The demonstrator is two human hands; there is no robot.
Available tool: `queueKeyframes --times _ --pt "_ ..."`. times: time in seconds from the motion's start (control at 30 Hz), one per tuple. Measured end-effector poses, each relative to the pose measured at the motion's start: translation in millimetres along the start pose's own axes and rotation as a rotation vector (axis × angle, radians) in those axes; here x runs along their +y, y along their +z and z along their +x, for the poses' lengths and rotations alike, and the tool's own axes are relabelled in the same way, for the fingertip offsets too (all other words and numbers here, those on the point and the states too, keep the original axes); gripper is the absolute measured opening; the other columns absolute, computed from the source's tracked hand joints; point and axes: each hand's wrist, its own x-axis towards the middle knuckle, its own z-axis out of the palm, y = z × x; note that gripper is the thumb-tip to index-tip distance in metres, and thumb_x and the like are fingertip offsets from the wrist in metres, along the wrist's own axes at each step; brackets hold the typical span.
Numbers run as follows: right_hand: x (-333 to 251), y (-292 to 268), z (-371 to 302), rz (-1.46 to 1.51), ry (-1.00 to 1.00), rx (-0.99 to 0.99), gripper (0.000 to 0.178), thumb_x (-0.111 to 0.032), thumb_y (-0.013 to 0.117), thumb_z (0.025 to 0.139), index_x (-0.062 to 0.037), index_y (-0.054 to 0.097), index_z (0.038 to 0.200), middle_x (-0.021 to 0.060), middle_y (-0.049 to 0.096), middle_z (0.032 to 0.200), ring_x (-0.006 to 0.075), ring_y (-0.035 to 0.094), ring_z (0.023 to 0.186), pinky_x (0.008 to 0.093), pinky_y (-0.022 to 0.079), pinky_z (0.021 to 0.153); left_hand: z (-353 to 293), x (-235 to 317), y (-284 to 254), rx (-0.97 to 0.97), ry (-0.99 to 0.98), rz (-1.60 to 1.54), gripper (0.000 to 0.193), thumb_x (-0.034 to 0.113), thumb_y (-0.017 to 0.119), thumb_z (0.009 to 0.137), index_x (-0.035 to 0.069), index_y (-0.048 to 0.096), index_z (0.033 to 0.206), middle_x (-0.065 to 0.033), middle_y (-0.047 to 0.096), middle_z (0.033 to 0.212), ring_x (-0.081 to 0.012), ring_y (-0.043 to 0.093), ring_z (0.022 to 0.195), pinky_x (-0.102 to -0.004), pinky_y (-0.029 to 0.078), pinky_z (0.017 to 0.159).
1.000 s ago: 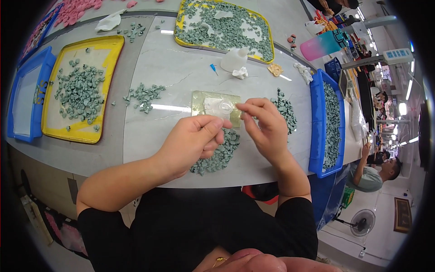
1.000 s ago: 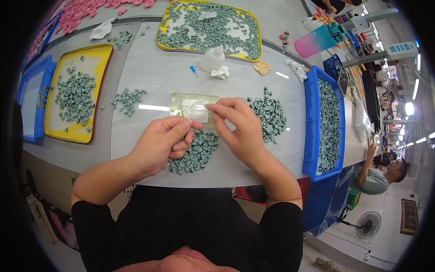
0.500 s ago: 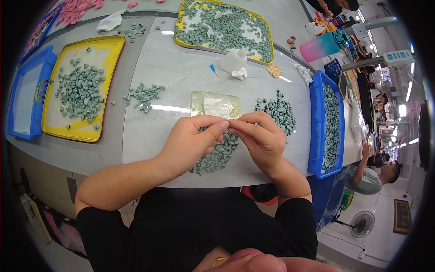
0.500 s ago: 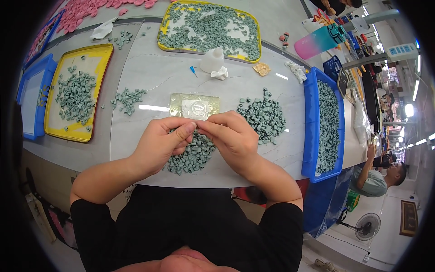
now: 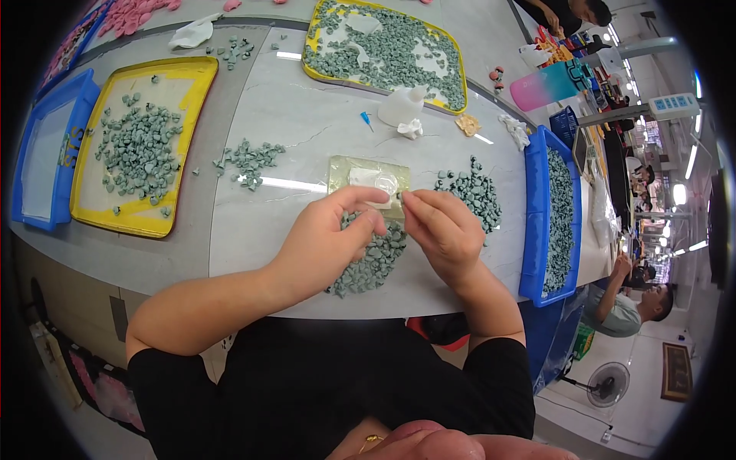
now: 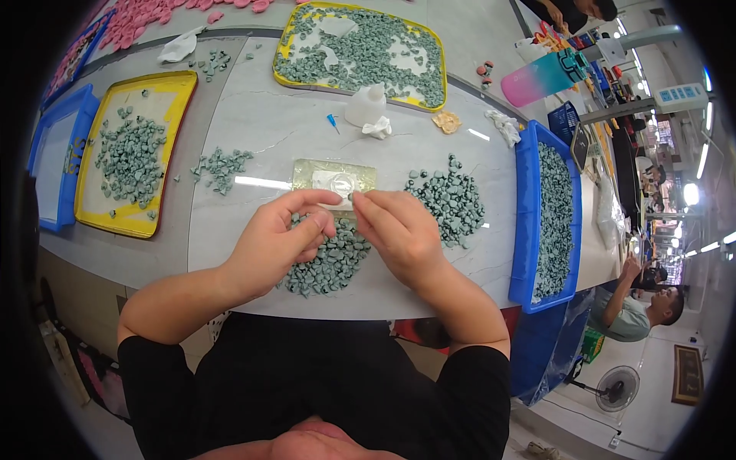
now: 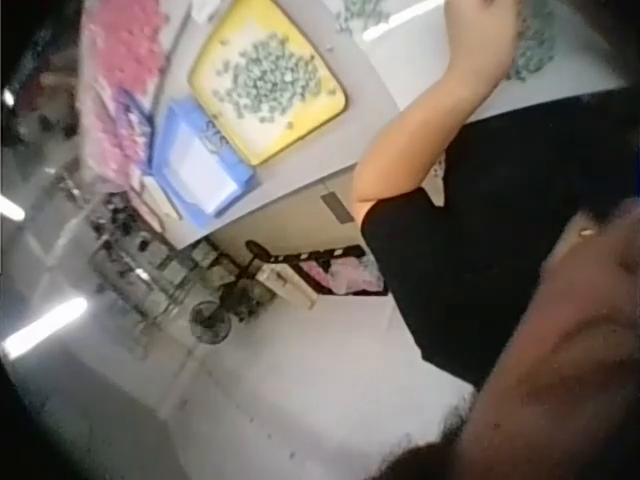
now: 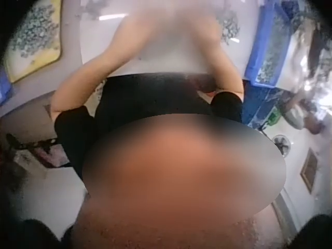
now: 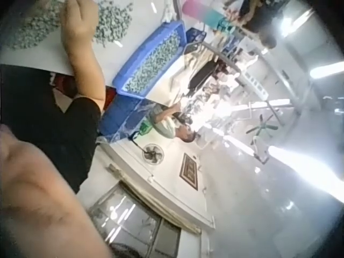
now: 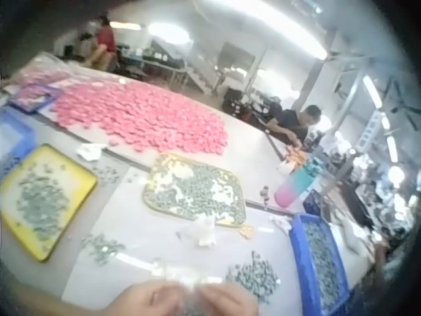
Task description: The recorder is sorting small green plastic parts on a table in a factory environment.
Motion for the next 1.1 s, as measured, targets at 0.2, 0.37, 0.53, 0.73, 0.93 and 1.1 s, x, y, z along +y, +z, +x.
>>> queueKeyframes --times 0.2,0.37,0.53,0.73,0.93,1.1 --pt "13 0 6 -0.181 -0.236 -0.101 0.036 -0.002 0.06 0.063 0.005 0.062 0.098 0.0102 0.06 0.09 0.0232 0.059 0.076 0.0322 0.047 0.064 0 7 -6 0.024 -0.051 -0.134 0.02 0.011 0.049 0.093 -0.003 0.053 0.106 -0.0056 0.055 0.085 -0.0044 0.038 0.059 -0.0186 0.035 0.051" --pt "8 2 11 -0.23 -0.247 -0.127 0.033 -0.003 0.061 0.063 0.0039 0.063 0.096 0.0103 0.06 0.09 0.023 0.06 0.076 0.032 0.048 0.064 1 2 -9 0.018 -0.006 -0.223 0.023 0.011 0.05 0.093 -0.004 0.054 0.109 -0.0055 0.055 0.083 -0.0045 0.038 0.059 -0.0185 0.035 0.052" --pt "4 3 12 -0.232 -0.237 -0.126 0.034 -0.002 0.066 0.059 0.0023 0.065 0.093 0.01 0.061 0.088 0.0232 0.061 0.075 0.0322 0.049 0.065 0 1 -14 0.022 0.04 -0.224 0.025 0.01 0.051 0.092 -0.005 0.052 0.112 -0.0058 0.055 0.083 -0.0047 0.039 0.061 -0.0183 0.035 0.053" --pt "1 11 5 0.027 0.064 -0.018 0.024 0.002 0.065 0.069 0.0026 0.064 0.094 0.0103 0.06 0.085 0.0215 0.058 0.073 0.0295 0.047 0.063 -2 4 -14 0.059 0.046 -0.182 0.017 0.009 0.052 0.091 0.0 0.049 0.105 -0.0062 0.054 0.081 -0.0044 0.038 0.057 -0.0181 0.034 0.051" --pt "-5 8 4 0.715 0.686 -0.049 0.01 -0.001 0.062 0.083 0.0038 0.062 0.091 0.0084 0.062 0.084 0.0116 0.056 0.071 0.023 0.045 0.066 -6 7 -12 0.059 -0.028 -0.19 0.014 0.018 0.047 0.095 0.005 0.047 0.09 0.0009 0.046 0.07 -0.0038 0.032 0.054 -0.0191 0.027 0.046" --pt "-14 5 3 0.927 0.818 -0.021 0.007 0.0 0.061 0.083 0.0036 0.062 0.089 0.0084 0.061 0.082 0.0112 0.055 0.069 0.0234 0.044 0.065 -7 8 -7 0.049 -0.088 -0.141 0.025 0.028 0.045 0.096 0.007 0.045 0.083 0.0047 0.035 0.06 -0.004 0.029 0.05 -0.0193 0.024 0.044"
